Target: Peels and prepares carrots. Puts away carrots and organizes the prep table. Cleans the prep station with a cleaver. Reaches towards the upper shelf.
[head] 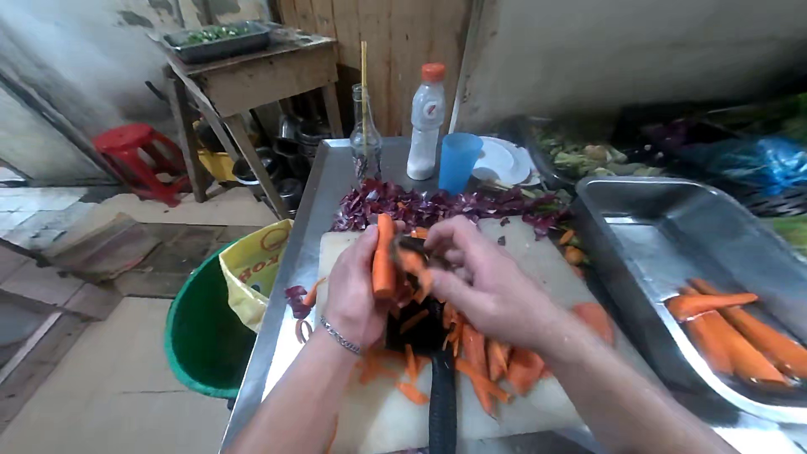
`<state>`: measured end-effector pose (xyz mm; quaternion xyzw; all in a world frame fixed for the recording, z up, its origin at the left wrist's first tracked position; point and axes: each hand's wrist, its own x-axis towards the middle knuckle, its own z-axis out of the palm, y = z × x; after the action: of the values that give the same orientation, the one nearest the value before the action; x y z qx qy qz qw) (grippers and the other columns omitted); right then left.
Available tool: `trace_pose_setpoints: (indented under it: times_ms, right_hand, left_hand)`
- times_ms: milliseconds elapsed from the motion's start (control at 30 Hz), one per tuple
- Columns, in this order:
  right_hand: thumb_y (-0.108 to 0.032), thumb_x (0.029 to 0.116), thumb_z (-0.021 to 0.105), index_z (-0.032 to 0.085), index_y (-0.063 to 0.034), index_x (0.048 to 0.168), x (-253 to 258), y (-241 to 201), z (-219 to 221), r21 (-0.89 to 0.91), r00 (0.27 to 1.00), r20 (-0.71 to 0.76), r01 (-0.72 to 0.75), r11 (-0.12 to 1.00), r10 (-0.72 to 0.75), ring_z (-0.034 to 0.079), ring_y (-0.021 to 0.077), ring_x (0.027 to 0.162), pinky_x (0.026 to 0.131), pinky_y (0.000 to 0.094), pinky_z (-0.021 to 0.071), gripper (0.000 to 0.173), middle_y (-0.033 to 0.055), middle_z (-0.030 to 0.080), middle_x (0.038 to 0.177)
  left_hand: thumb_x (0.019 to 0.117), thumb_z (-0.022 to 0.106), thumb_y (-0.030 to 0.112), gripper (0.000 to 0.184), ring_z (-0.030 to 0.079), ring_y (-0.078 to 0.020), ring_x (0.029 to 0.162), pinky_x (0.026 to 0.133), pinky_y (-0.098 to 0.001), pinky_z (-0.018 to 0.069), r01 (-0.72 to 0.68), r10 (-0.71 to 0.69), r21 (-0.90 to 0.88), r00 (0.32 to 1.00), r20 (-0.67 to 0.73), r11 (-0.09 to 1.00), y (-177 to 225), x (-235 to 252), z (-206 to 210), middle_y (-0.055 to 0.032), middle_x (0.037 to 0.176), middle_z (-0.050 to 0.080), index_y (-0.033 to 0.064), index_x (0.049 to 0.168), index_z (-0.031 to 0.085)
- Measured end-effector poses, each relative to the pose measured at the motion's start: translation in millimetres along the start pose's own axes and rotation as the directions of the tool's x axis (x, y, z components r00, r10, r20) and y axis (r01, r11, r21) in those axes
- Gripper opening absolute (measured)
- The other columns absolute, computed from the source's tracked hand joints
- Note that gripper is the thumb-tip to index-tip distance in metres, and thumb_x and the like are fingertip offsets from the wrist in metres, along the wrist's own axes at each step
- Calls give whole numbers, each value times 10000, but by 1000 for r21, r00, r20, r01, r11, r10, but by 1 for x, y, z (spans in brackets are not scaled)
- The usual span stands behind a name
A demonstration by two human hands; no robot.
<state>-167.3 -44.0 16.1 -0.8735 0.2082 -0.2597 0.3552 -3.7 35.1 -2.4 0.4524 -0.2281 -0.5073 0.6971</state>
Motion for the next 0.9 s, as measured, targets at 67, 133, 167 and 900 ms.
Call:
trace_pose_setpoints:
  times_ms: [67,133,167,900]
  right_hand:
    - [-418,997,572,567,-185,1260,-4,-5,14,-111,991,27,135,985,-132,666,45,733,587,298,590,351,-75,669,886]
    - [-470,1002,550,577,-199,1251,-5,-5,24,-224,975,54,223,949,-217,671,48,767,603,312,586,370,-84,663,883]
    - [-481,1008,537,577,-200,1257,-5,-5,26,-259,971,59,238,936,-231,674,56,756,588,316,582,378,-80,664,881]
    - [-495,1022,547,596,-172,1260,6,16,6,-295,973,29,228,928,-230,698,125,780,609,393,591,404,-37,691,894]
  left_hand:
    - [1076,383,512,428,586,-43,564,499,-206,505,-29,27,41,999,47,999,-4,-1,-7,22,746,635,218,1219,660]
    - [1086,359,510,424,580,-16,550,493,-177,499,-58,55,29,994,98,998,-8,0,-14,36,724,622,224,1231,636]
    - [1087,354,509,426,576,-16,546,491,-176,494,-60,58,19,993,100,998,-10,0,-16,34,719,618,222,1230,635]
    - [1095,365,438,412,579,-70,554,471,-215,495,56,-57,35,998,33,998,-2,-6,4,-14,763,640,170,1091,678]
